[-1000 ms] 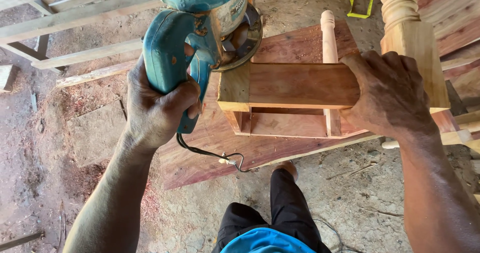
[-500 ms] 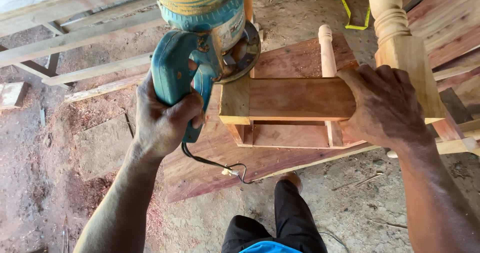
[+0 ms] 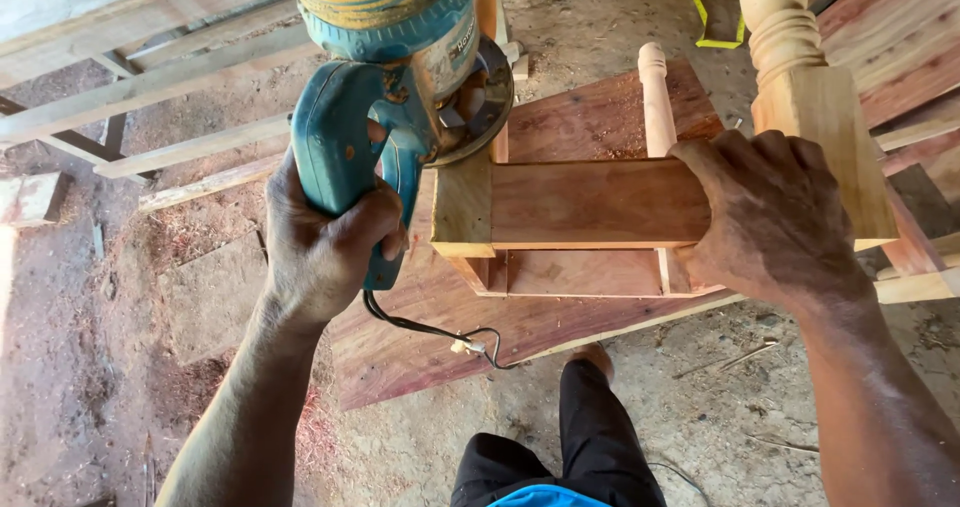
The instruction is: Using a handheld wood router to shape the edges of a wooden furniture component.
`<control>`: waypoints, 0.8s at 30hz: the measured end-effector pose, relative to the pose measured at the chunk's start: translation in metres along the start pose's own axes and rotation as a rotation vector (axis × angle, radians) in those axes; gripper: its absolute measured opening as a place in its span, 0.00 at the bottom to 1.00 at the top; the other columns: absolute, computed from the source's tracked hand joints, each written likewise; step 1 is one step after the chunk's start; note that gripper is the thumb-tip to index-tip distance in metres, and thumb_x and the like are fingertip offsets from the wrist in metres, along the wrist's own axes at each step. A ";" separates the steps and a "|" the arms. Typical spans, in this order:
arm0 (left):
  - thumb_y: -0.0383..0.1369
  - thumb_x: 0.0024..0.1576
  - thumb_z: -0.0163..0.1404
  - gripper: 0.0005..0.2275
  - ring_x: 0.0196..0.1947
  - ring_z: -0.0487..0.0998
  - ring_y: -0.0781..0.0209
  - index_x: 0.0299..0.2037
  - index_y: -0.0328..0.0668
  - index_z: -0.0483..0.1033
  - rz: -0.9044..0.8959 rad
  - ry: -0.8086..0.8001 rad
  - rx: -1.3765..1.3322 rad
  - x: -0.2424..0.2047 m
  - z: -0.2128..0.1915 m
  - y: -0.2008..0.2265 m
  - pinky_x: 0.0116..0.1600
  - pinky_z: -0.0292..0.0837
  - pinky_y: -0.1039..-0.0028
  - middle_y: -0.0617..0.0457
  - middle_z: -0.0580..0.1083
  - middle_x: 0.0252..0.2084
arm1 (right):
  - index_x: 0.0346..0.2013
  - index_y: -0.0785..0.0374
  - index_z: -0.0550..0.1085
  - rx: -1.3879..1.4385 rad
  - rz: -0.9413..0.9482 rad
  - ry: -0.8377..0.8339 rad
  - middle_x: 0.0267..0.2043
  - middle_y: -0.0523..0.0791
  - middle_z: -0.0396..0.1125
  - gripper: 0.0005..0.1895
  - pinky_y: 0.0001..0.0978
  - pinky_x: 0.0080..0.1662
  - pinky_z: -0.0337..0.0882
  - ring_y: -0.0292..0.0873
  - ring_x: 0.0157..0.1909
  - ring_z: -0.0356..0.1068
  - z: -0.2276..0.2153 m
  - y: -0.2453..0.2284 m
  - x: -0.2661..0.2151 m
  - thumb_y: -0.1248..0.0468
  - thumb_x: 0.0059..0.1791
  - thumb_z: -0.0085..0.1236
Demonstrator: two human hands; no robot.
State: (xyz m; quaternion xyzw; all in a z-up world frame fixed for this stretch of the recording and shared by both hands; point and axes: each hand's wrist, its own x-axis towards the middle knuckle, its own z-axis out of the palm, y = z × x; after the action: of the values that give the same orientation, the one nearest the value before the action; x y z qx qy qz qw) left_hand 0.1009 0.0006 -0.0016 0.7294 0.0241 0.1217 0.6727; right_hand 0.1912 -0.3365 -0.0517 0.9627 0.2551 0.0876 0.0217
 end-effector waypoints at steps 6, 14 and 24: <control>0.18 0.51 0.45 0.19 0.18 0.71 0.67 0.55 0.35 0.68 -0.006 -0.010 0.002 -0.006 -0.001 -0.002 0.25 0.68 0.75 0.53 0.70 0.23 | 0.60 0.55 0.71 0.011 -0.004 0.038 0.47 0.46 0.72 0.51 0.46 0.55 0.66 0.51 0.49 0.69 0.000 -0.001 -0.002 0.56 0.22 0.74; 0.19 0.52 0.46 0.19 0.19 0.71 0.68 0.55 0.36 0.68 -0.001 -0.011 -0.005 -0.013 -0.001 -0.003 0.25 0.68 0.75 0.54 0.70 0.23 | 0.60 0.54 0.71 -0.019 0.016 0.013 0.46 0.45 0.72 0.48 0.45 0.54 0.67 0.50 0.48 0.68 0.000 -0.001 -0.002 0.56 0.25 0.73; 0.19 0.53 0.46 0.19 0.19 0.71 0.68 0.56 0.35 0.68 0.002 -0.020 -0.008 -0.018 -0.001 -0.001 0.26 0.68 0.75 0.53 0.71 0.23 | 0.60 0.55 0.72 -0.029 0.012 0.013 0.46 0.45 0.72 0.49 0.44 0.54 0.67 0.49 0.48 0.69 0.004 0.002 -0.001 0.53 0.24 0.75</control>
State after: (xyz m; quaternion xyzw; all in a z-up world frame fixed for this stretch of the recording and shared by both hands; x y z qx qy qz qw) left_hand 0.0832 -0.0021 -0.0053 0.7280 0.0161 0.1155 0.6756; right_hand 0.1918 -0.3383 -0.0552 0.9632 0.2481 0.0976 0.0337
